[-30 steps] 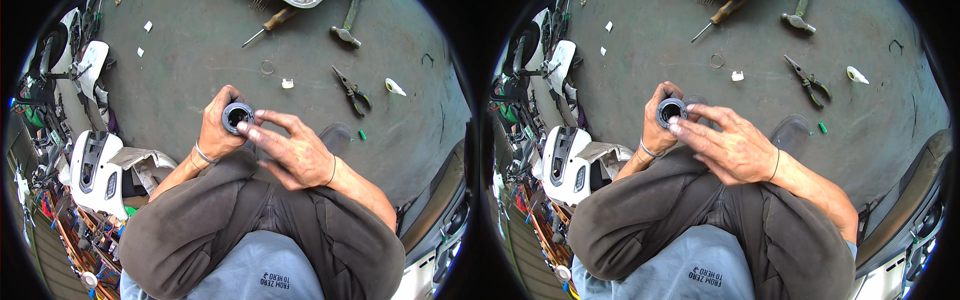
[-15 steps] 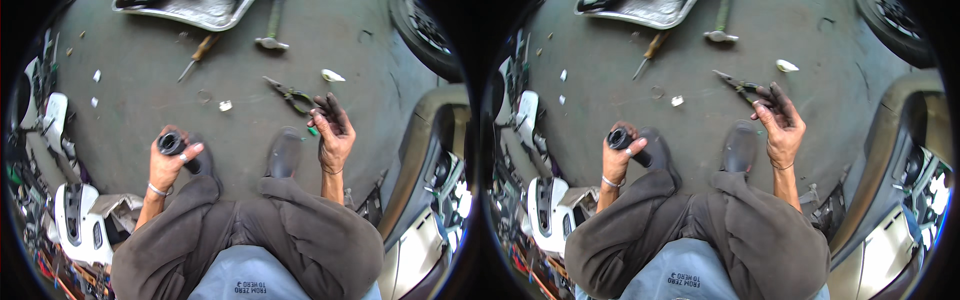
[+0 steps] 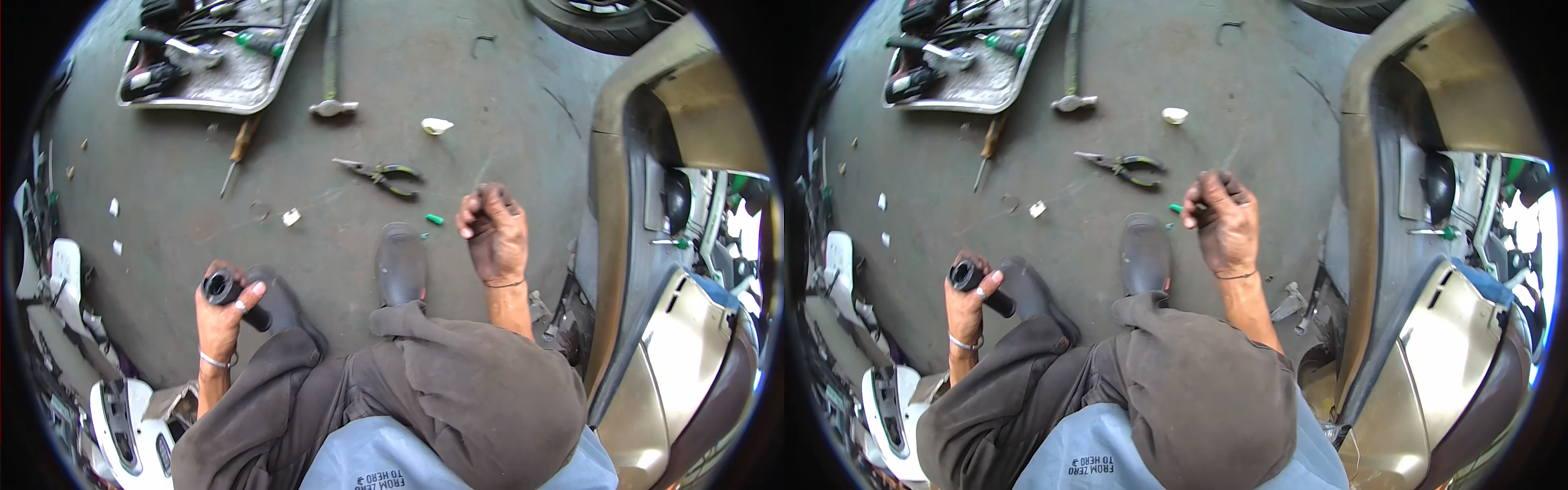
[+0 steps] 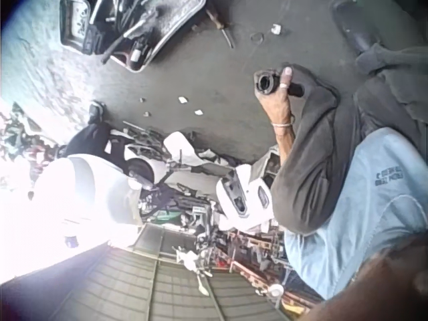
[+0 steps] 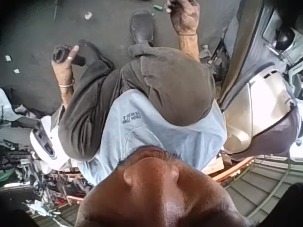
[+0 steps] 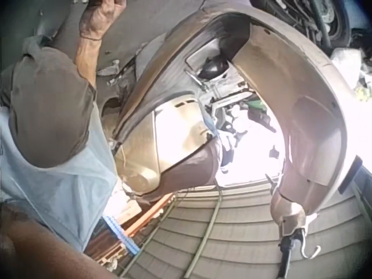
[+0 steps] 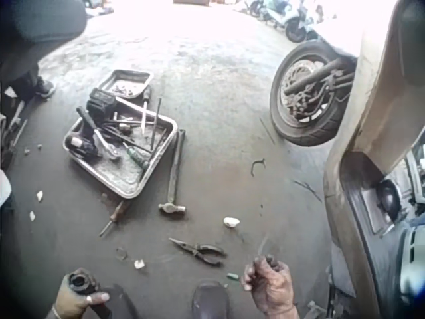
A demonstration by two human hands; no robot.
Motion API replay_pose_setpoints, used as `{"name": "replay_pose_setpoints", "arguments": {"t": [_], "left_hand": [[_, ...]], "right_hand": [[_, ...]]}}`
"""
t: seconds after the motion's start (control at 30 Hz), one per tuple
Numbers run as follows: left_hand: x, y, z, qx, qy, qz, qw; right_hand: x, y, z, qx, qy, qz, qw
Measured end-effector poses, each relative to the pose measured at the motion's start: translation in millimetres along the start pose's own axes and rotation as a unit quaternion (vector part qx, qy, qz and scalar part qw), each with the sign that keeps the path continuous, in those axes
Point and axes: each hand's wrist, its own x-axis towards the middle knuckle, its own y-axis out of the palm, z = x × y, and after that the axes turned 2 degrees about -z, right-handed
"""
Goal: The person cleans and lubricates scooter handlebar components. They use a screwdriver to pry internal parts from a throttle grip, remove a spring, apply grease from a tube into the grip, and spread it with their finger.
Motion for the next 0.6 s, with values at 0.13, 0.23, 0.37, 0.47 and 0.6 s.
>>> {"name": "replay_pose_setpoints", "arguments": {"t": [0.13, 0.23, 0.37, 0.47, 0.6], "left_hand": [[0.6, -3.2, -15.0, -0.154, -0.076, 0.062, 0.983], [-0.4, -14.3, -20.2, -0.256, -0.074, 0.132, 0.955], [-12.4, -5.9, -29.7, 0.025, 0.090, 0.094, 0.991], [-15.1, -4.9, -25.1, 0.064, 0.163, 0.095, 0.980], [-15.3, -5.4, -20.5, 0.147, 0.262, 0.109, 0.948]], "right_hand": [[6.6, 26.1, 14.2, -0.124, -0.052, 0.030, 0.990], [11.6, 68.5, 13.6, -0.207, -0.112, 0.095, 0.967], [3.4, 114.0, 10.3, -0.252, -0.120, 0.170, 0.945], [-4.8, 133.3, 1.1, -0.330, -0.098, 0.241, 0.907], [-13.3, 142.6, -20.8, -0.385, -0.087, 0.314, 0.864]]}}
